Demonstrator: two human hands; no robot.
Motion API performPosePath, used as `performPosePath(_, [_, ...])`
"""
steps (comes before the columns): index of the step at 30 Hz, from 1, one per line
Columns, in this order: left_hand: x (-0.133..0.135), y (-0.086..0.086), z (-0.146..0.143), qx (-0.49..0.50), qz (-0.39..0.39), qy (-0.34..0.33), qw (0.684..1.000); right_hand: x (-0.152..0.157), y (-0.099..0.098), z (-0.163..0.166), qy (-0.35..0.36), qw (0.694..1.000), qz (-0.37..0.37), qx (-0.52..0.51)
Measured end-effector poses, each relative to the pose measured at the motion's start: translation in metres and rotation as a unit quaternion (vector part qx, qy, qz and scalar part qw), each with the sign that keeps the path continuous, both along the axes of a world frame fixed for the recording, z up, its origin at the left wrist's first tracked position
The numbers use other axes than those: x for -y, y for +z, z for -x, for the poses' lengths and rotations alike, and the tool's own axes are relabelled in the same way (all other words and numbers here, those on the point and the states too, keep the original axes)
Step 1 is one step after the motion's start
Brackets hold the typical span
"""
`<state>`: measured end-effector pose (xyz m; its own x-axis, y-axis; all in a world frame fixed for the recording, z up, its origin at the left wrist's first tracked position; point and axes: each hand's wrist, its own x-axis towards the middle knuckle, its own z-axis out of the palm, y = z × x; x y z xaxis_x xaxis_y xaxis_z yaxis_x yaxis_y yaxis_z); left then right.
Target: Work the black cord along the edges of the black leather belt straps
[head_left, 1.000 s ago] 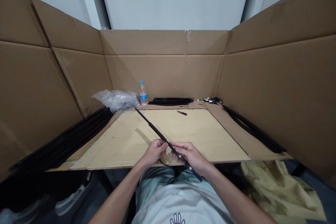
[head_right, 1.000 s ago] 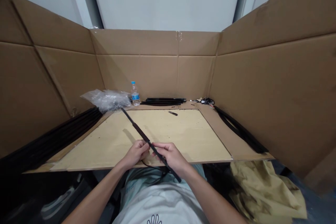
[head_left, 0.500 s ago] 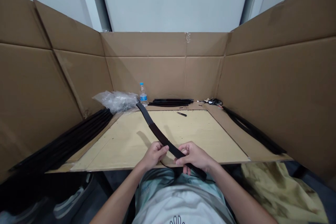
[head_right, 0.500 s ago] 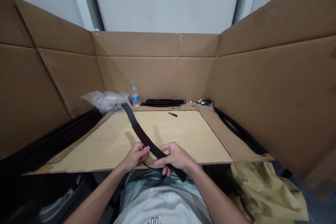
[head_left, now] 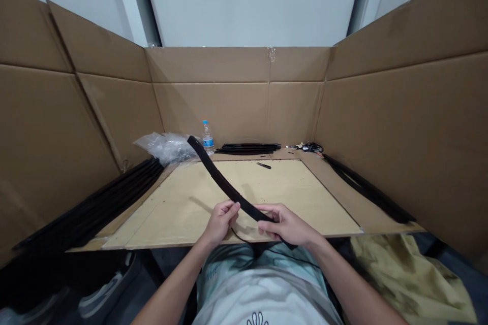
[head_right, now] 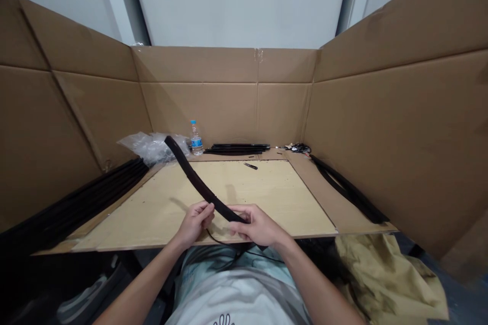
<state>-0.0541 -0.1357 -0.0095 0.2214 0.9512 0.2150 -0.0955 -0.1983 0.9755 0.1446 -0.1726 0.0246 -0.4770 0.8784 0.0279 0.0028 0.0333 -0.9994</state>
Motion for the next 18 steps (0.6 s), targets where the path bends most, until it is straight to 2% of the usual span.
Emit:
performPosePath(3, [-0.002, 0.0, 0.0, 0.004, 0.003, 0.01, 1.0, 0.0, 0.001, 0.006, -0.064, 0.994, 0.083, -0.04])
performPosePath(6, [-0.001, 0.001, -0.001, 0.007, 0.007, 0.003, 1.0, 0.003, 0.002, 0.011, -0.074, 0.983, 0.148, -0.078])
performPosePath(11, [0.0, 0.002, -0.002, 0.004, 0.002, 0.0, 1.0, 0.005, -0.008, 0.016, -0.046, 0.991, 0.104, -0.072])
performPosePath(16, [0.001, 0.002, -0.002, 0.0, -0.005, 0.008, 1.0, 0.006, -0.013, 0.022, -0.035, 0.989, 0.119, -0.087])
performPosePath(18, [0.001, 0.002, -0.001, 0.0, -0.007, 0.008, 1.0, 0.007, -0.012, 0.023, -0.034, 0.991, 0.1, -0.084])
